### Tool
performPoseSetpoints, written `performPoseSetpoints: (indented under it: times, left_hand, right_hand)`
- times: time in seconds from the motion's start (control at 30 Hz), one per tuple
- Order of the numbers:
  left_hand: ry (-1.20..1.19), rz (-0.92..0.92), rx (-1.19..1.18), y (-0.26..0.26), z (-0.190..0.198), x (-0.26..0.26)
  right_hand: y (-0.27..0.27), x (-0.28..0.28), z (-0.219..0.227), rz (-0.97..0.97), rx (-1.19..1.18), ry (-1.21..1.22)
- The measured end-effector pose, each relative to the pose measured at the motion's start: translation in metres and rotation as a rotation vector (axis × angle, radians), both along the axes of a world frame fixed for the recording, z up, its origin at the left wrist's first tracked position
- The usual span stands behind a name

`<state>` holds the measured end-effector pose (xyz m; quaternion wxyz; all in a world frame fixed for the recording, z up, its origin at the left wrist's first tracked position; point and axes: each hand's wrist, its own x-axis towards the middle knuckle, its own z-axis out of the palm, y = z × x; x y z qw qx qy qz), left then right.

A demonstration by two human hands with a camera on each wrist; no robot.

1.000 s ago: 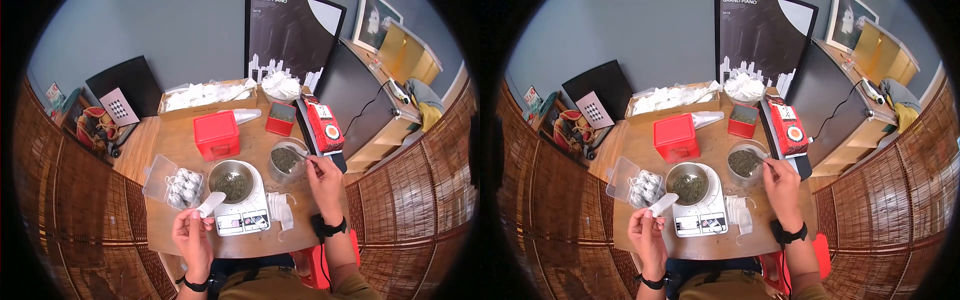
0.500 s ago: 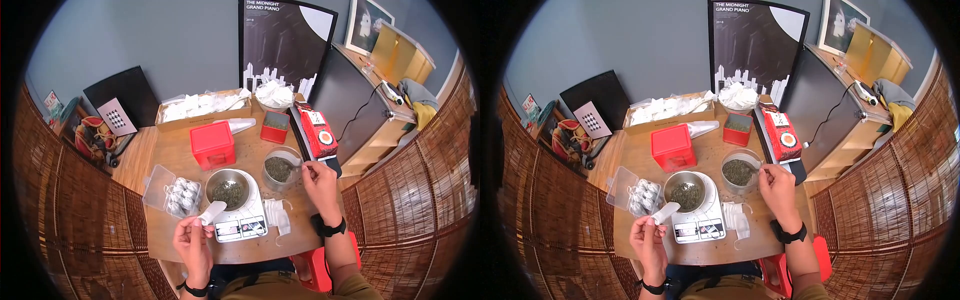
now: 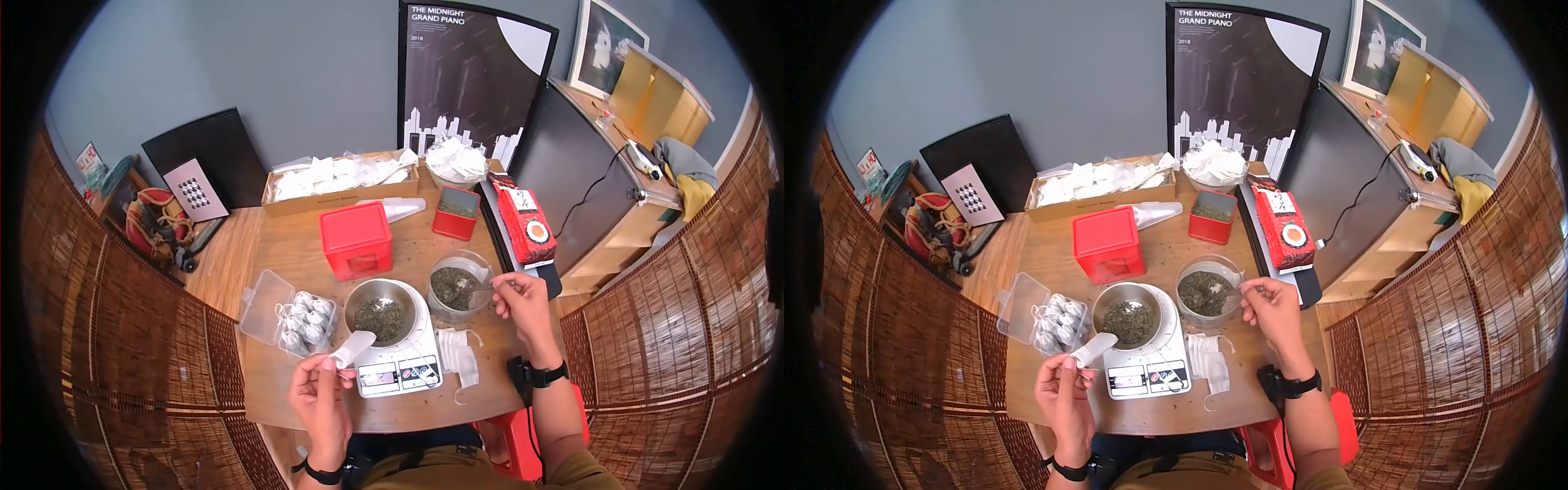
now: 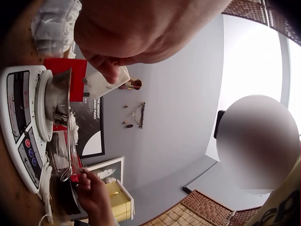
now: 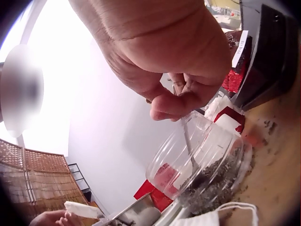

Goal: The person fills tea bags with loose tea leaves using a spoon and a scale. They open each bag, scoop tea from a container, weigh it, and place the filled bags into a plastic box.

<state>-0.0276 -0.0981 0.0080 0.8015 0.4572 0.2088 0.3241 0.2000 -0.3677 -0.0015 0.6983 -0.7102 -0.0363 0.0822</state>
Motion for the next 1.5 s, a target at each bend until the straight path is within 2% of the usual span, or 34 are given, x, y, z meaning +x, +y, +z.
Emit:
performPoseSetpoints:
  times: [0.33, 0.67, 0.93, 1.1, 1.27, 1.5]
  left_hand:
    - [-0.001, -0.013, 0.014, 0.005, -0.004, 0.001]
    - [-0.019, -0.018, 0.013, 0.010, 0.001, 0.006]
    - [0.113, -0.092, 0.220, 0.016, 0.022, 0.030]
    - [0.143, -0.144, 0.327, 0.021, 0.017, 0.045]
    - [0.238, -0.227, 0.364, 0.023, 0.016, 0.061]
    - [0.248, -0.312, 0.373, 0.025, 0.015, 0.077]
  right_hand:
    - [-0.001, -0.002, 0.005, 0.108, 0.012, 0.054]
    - [-0.005, -0.004, -0.005, 0.002, 0.172, 0.119]
    - [-0.016, -0.005, -0.012, -0.078, 0.313, 0.150]
    - [-0.021, -0.001, -0.005, -0.109, 0.382, 0.153]
    - [-0.004, -0.005, 0.020, -0.047, 0.428, 0.122]
    - [0.039, -0.015, 0.036, 0.197, 0.454, 0.210]
